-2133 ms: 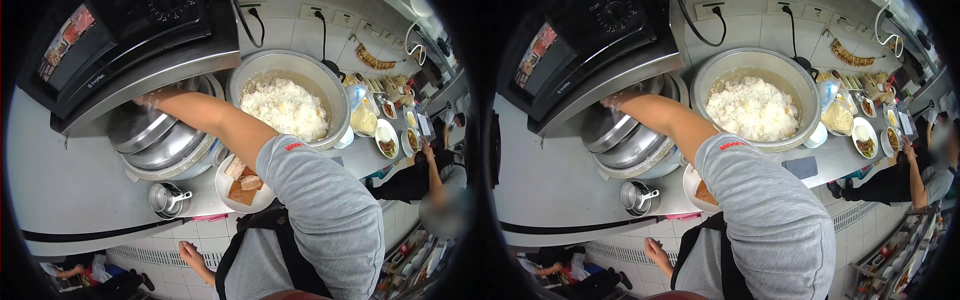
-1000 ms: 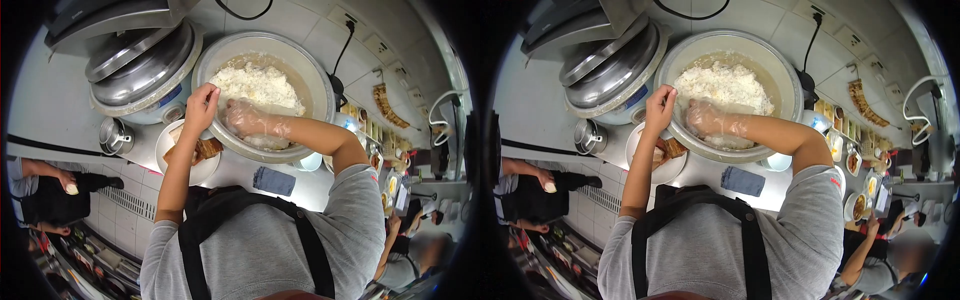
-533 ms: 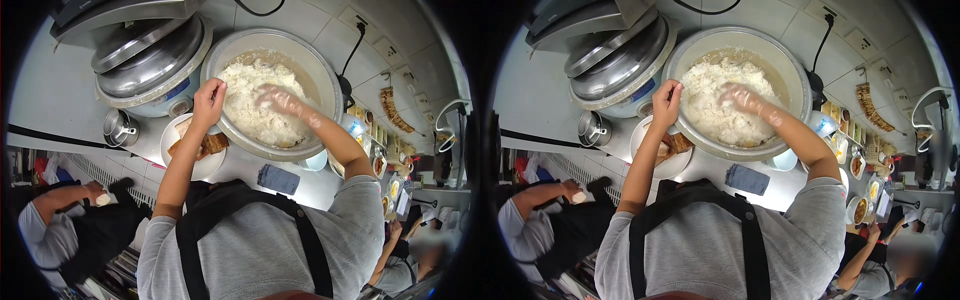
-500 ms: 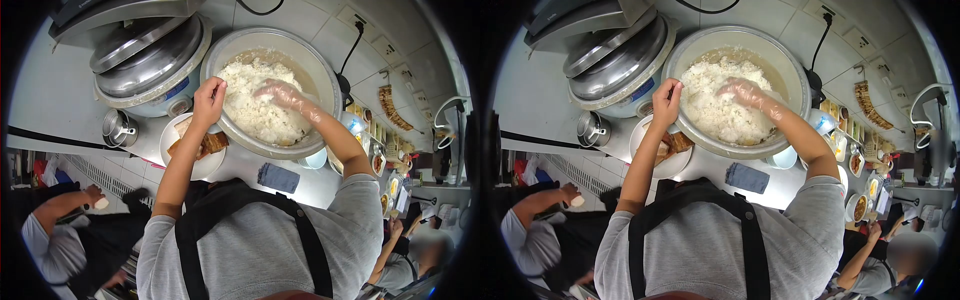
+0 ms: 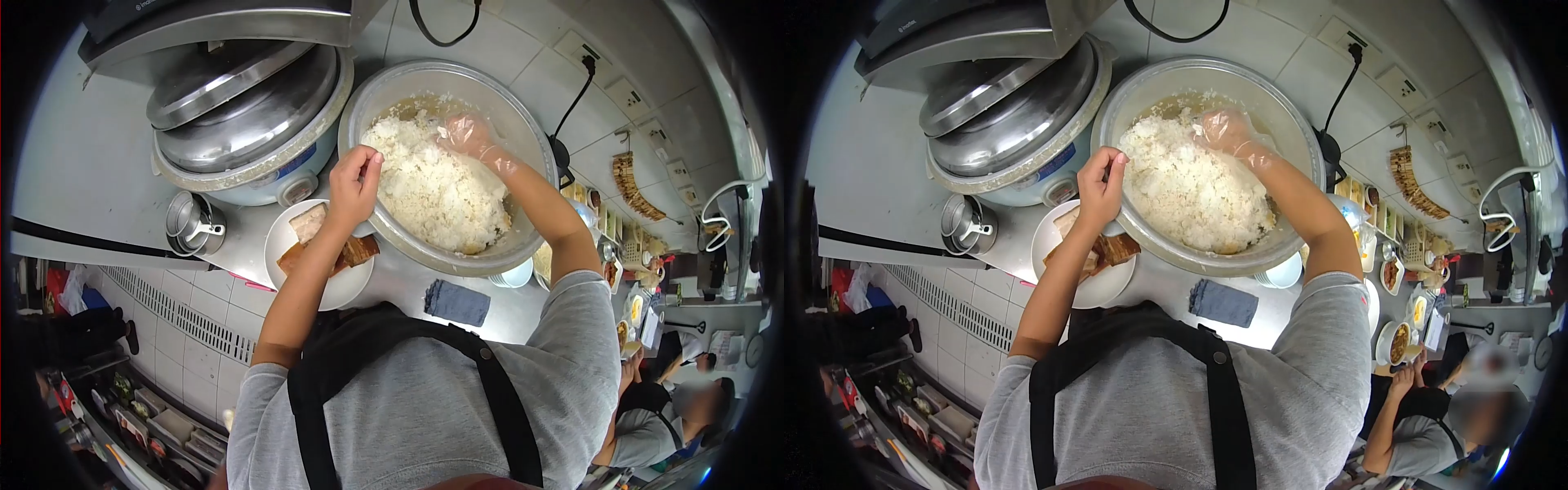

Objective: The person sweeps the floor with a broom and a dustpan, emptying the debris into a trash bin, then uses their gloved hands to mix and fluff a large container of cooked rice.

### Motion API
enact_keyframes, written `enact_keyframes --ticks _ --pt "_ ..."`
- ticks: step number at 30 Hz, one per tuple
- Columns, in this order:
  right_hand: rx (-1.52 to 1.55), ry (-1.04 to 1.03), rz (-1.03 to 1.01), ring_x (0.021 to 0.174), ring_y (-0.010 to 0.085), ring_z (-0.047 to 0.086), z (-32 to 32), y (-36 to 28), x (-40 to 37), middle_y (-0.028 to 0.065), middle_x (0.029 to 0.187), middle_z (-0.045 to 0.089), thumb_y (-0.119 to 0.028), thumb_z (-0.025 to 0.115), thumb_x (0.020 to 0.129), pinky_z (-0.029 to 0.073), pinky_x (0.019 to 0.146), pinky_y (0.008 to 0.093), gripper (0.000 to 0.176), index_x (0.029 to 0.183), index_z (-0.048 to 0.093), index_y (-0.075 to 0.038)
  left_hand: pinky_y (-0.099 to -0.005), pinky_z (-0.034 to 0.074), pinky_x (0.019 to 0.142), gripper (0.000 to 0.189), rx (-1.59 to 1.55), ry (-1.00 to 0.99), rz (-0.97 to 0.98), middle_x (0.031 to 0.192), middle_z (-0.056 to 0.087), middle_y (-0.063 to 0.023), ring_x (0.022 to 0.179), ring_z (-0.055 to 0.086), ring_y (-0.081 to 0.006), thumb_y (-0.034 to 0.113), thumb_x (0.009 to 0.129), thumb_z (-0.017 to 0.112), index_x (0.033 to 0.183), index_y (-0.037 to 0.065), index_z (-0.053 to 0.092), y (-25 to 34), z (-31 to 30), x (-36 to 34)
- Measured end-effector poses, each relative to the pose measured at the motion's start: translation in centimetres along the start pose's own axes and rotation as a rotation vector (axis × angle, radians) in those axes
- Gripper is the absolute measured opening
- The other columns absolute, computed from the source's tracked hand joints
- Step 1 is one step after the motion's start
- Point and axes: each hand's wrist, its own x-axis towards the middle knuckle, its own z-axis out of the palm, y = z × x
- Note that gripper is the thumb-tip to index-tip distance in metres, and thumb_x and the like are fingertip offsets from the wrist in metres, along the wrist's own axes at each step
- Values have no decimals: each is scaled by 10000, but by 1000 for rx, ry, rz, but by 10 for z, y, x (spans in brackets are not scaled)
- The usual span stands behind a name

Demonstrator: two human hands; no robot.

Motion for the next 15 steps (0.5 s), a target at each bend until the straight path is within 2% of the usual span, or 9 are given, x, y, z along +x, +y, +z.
enact_keyframes --ticks 2,5,7,8,10,11,13,14,15 --pt "32 75 37 754 291 635 13 10 19 130 813 650 -413 610 737 504 693 436 354 783 646 -64 -283 393 536 137 1 9 11 661 512 -102 567 485 -182 91 875 558 785 -9 536 -2 0 0" --pt "87 -84 3 765 298 633 38 32 69 140 820 654 -386 603 734 499 708 433 323 744 659 -68 -286 392 534 131 -2 16 4 658 511 -101 566 487 -187 85 867 563 778 -7 538 -3 1 1" --pt "-218 -130 -638 748 290 630 56 37 116 153 873 662 -336 599 717 488 719 411 292 737 664 -52 -287 392 534 127 -3 13 -3 657 510 -101 564 485 -188 82 865 565 776 -5 540 -4 0 1" --pt "-219 -127 -644 748 290 630 47 25 120 153 873 662 -336 599 717 488 719 411 292 737 664 -52 -287 389 532 125 -1 14 3 656 508 -99 562 482 -187 81 863 566 775 -4 541 -4 0 1" --pt "541 -212 37 730 245 622 19 1 120 153 830 654 -288 598 701 472 686 387 248 706 655 -47 -286 386 530 122 5 22 9 655 506 -97 560 478 -185 80 861 568 774 -2 542 -4 0 1" --pt "541 -212 29 730 245 622 24 3 129 153 830 654 -288 598 701 472 686 387 248 706 655 -47 -286 384 529 121 2 23 1 652 504 -94 558 475 -184 79 859 570 772 -1 544 -5 0 0" --pt "689 -419 -66 706 209 594 36 5 146 141 752 629 -327 607 722 442 642 368 276 726 650 -55 -285 382 529 120 4 28 -10 649 501 -92 556 473 -182 79 857 573 771 -1 546 -8 0 2" --pt "689 -426 -71 706 209 594 33 5 146 141 752 629 -327 607 722 442 642 368 276 726 650 -55 -284 380 529 118 -10 39 -17 646 500 -89 555 472 -181 77 854 576 770 0 548 -9 1 2" --pt "970 -508 107 745 201 590 28 3 142 122 844 642 -313 600 765 443 666 341 280 840 650 -48 -284 378 528 116 -26 44 -28 643 499 -87 554 471 -180 76 851 579 768 1 550 -10 1 -1"
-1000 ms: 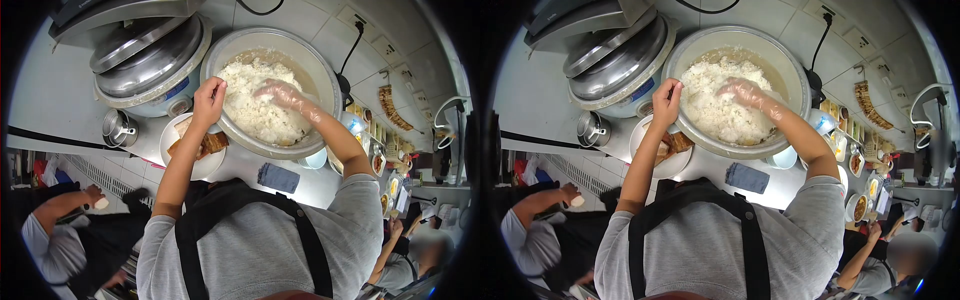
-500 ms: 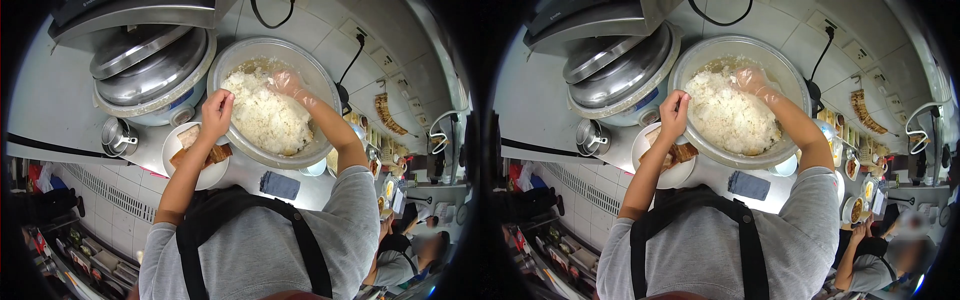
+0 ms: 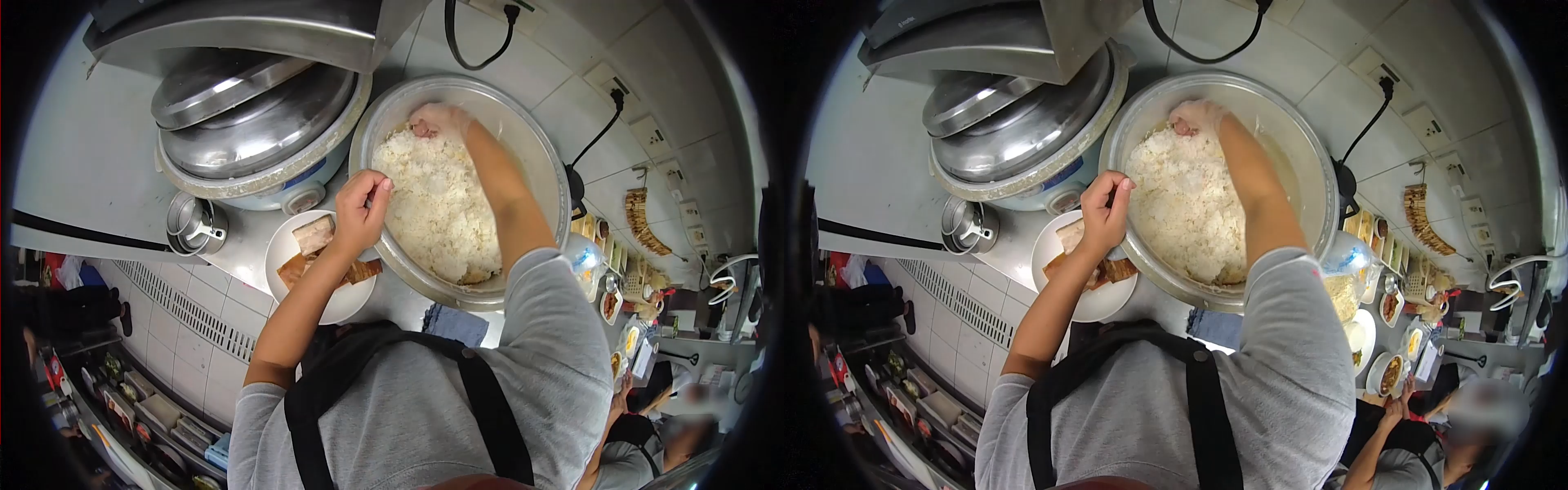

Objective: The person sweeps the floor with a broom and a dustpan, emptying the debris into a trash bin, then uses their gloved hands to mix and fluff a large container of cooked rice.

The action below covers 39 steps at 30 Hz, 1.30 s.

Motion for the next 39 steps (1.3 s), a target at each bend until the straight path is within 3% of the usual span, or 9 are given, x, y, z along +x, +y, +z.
enact_keyframes --ticks 5,13,17,19,22,23,25,33,39 --pt "327 -30 179 811 191 582 7 -6 -5 85 956 654 -383 620 796 440 705 302 389 974 641 -37 -284 372 523 113 0 22 10 640 499 -86 548 467 -180 73 850 582 766 2 553 -1 2 0" --pt "-246 -272 -210 1012 199 557 35 -25 7 77 1124 616 -487 652 761 427 877 290 562 1153 632 -85 -278 373 518 121 30 10 1 640 496 -86 545 465 -179 78 851 588 766 2 548 -1 0 -1" --pt "-301 -192 0 1049 182 550 41 -14 16 74 1192 590 -430 657 776 413 920 288 495 1141 635 -98 -276 382 518 132 44 19 -27 647 505 -90 548 472 -177 90 858 589 769 2 546 5 0 1" --pt "-239 -204 -686 1078 184 530 29 -6 -34 90 1156 601 -364 648 800 375 980 307 426 1124 630 -88 -277 386 519 135 51 8 -39 650 508 -93 550 476 -177 94 861 589 771 1 547 7 -1 1" --pt "192 -275 -981 1186 207 460 48 -37 -110 84 1232 556 -297 649 809 329 1032 352 338 1074 627 -88 -281 395 520 135 62 7 -23 658 515 -102 552 482 -180 100 866 586 783 -1 551 8 0 2" --pt "191 -274 -974 1186 207 460 53 -36 -112 84 1232 556 -297 649 809 329 1032 352 338 1074 627 -88 -284 396 519 136 66 -7 -15 661 517 -105 552 482 -183 101 868 585 787 -3 551 9 0 2" --pt "25 -356 -339 1281 247 391 65 -34 -110 71 1308 512 -300 655 797 308 1056 392 293 1054 640 -161 -286 397 517 136 62 -21 -3 664 518 -108 551 483 -186 102 869 583 791 -5 551 9 -1 2" --pt "-206 234 -418 1317 370 322 139 -24 -208 100 1294 516 -134 622 814 297 1069 445 342 1140 578 -226 -285 390 503 145 54 -42 58 665 522 -109 540 479 -183 114 878 575 809 -10 545 8 0 0" --pt "-57 493 -450 1042 269 588 144 -30 -209 157 1142 597 -218 571 894 467 882 375 363 1241 522 -124 -276 388 505 149 21 -30 53 644 512 -98 530 465 -173 117 885 567 802 -6 546 8 1 -3"
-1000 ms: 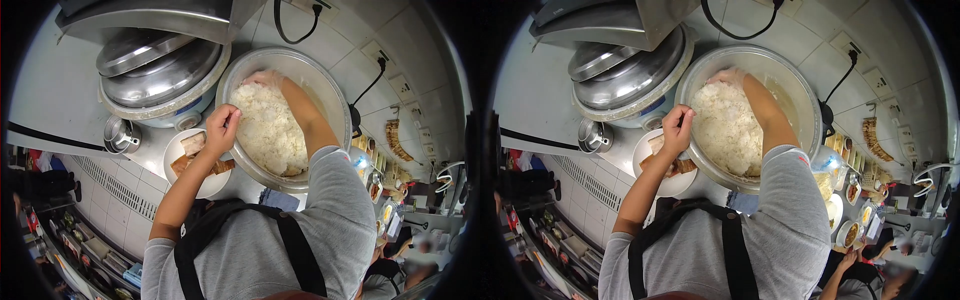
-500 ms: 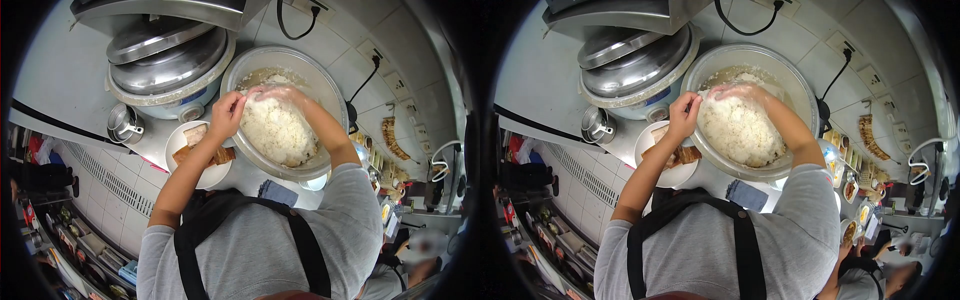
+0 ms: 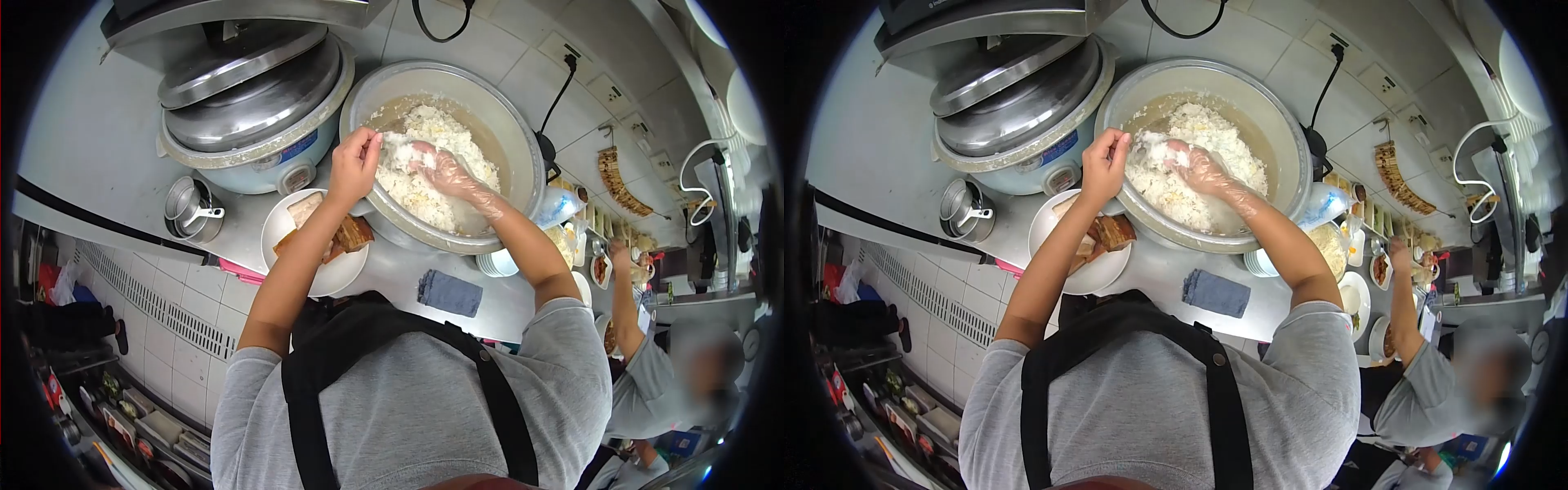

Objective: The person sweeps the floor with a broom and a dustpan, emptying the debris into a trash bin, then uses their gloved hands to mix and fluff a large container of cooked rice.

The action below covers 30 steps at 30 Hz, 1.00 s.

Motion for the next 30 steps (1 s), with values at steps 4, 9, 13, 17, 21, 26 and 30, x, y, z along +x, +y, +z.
enact_keyframes --ticks 4,9,13,17,21,26,30 --pt "-76 112 393 872 303 624 -9 17 5 253 935 627 -440 567 872 472 726 401 522 1154 566 -1 -275 383 504 154 -23 20 -3 641 508 -96 527 459 -166 122 884 571 803 -7 548 0 0 0" --pt "16 417 453 1023 293 567 -12 17 1 206 1067 602 -401 682 796 433 897 386 607 1162 528 57 -273 381 503 153 -27 35 39 643 510 -93 529 459 -159 124 882 573 807 -7 548 -4 0 0" --pt "92 171 209 1183 281 459 -26 -16 -11 210 1271 472 -344 729 740 351 1005 405 657 1257 479 -26 -276 379 504 149 -37 34 18 641 508 -93 530 458 -161 117 881 569 802 -7 544 -4 1 -2" --pt "-579 -217 67 1272 348 365 -15 -3 -20 217 1441 273 -294 688 759 308 1055 457 580 1296 472 -248 -275 378 504 148 -41 41 24 635 500 -91 529 456 -160 114 881 569 795 -4 542 -4 1 -1" --pt "-649 -176 44 1168 352 476 -8 40 -18 253 1324 420 -204 611 816 365 1018 446 468 1263 504 -294 -270 380 508 147 -45 28 11 633 499 -88 531 459 -159 111 881 568 793 -4 541 -1 -1 -2" --pt "-490 -3 448 885 362 613 -37 4 -3 246 987 621 -246 585 844 479 813 413 428 1225 514 -66 -231 389 542 158 -30 21 23 664 551 -44 577 453 -79 124 905 558 819 -9 565 -7 0 -2" --pt "-363 316 441 769 380 612 -39 5 -17 252 815 627 -454 638 794 479 728 420 524 953 623 45 -230 390 542 156 -30 19 12 663 549 -44 576 458 -80 122 905 559 822 -9 568 -6 -1 -2"
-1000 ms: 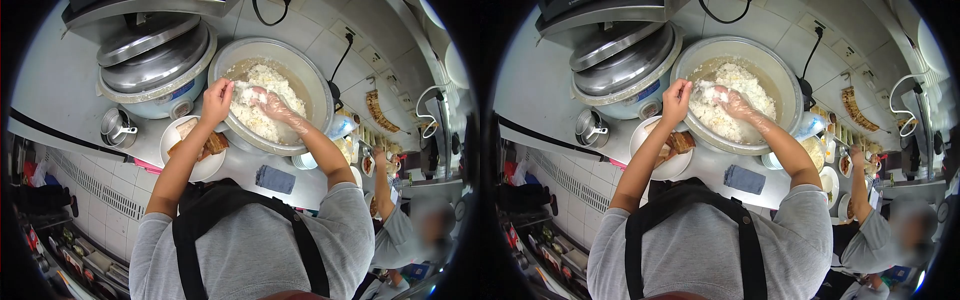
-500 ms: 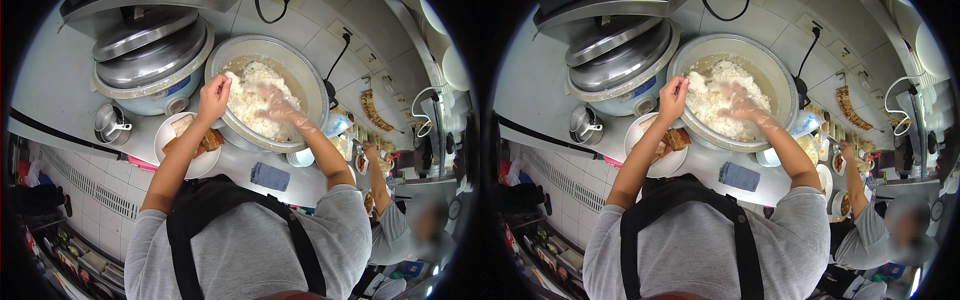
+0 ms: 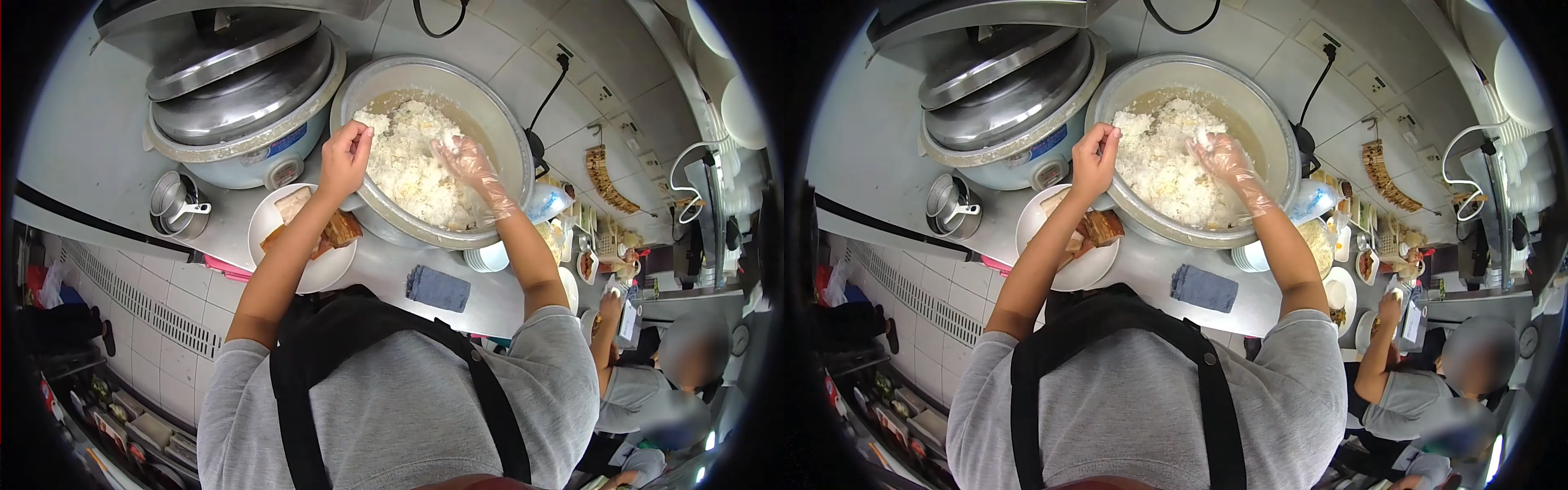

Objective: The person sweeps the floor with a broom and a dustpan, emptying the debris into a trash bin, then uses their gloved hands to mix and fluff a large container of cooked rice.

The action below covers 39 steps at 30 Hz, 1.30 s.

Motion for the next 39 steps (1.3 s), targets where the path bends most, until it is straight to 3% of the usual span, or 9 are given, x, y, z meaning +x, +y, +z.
enact_keyframes --ticks 4,16,19,21,22,25,27,37,39 --pt "38 78 5 769 349 634 13 41 28 234 803 649 -526 662 747 487 741 397 570 871 654 31 -231 387 536 151 8 5 2 657 541 -42 568 458 -86 120 903 558 823 -8 569 0 1 0" --pt "-174 -407 -172 993 324 595 1 41 100 235 1291 463 -357 670 761 480 882 395 713 1340 380 -59 -271 394 511 147 -7 9 -27 639 520 -87 545 487 -160 103 872 574 775 -4 544 5 -2 2" --pt "129 -550 98 1083 318 544 16 48 137 213 1320 441 -339 670 766 469 881 362 684 1345 419 -76 -266 387 506 128 -27 19 -28 648 518 -83 543 481 -159 78 862 578 769 -2 541 3 -2 1" --pt "-866 -696 -382 1003 290 573 36 65 170 211 1182 538 -387 676 759 503 779 338 610 1229 526 -28 -266 385 504 125 -11 14 -33 653 519 -83 541 479 -159 73 858 580 766 -2 541 3 -4 2" --pt "-866 -695 -394 1003 290 573 40 71 180 211 1182 538 -387 676 759 503 779 338 610 1229 526 -28 -267 383 502 122 -5 0 -40 658 521 -84 539 477 -160 68 854 582 762 -1 540 3 -4 2" --pt "-505 -436 -83 857 228 585 43 68 192 151 1030 591 -424 683 760 502 657 305 530 1081 616 -9 -266 378 498 119 -10 18 -28 659 520 -84 537 475 -160 57 844 590 752 1 540 1 -4 3" --pt "258 -555 304 948 242 582 34 54 194 159 1111 584 -538 676 717 463 811 369 636 1127 621 -55 -264 376 497 115 -29 29 -31 652 516 -81 539 476 -166 48 835 596 744 3 542 0 -2 4" --pt "353 -604 358 1059 240 567 40 9 171 150 1115 611 -384 707 742 428 924 316 468 1037 651 -25 -269 380 515 117 -11 52 -57 650 518 -72 541 471 -169 39 829 602 736 9 539 -3 -2 1" --pt "516 -877 512 1122 238 535 59 39 181 128 1176 589 -353 641 797 393 984 345 413 1073 650 -46 -267 382 515 120 -8 64 -77 646 514 -73 544 473 -167 44 834 601 737 9 540 -2 -1 2"
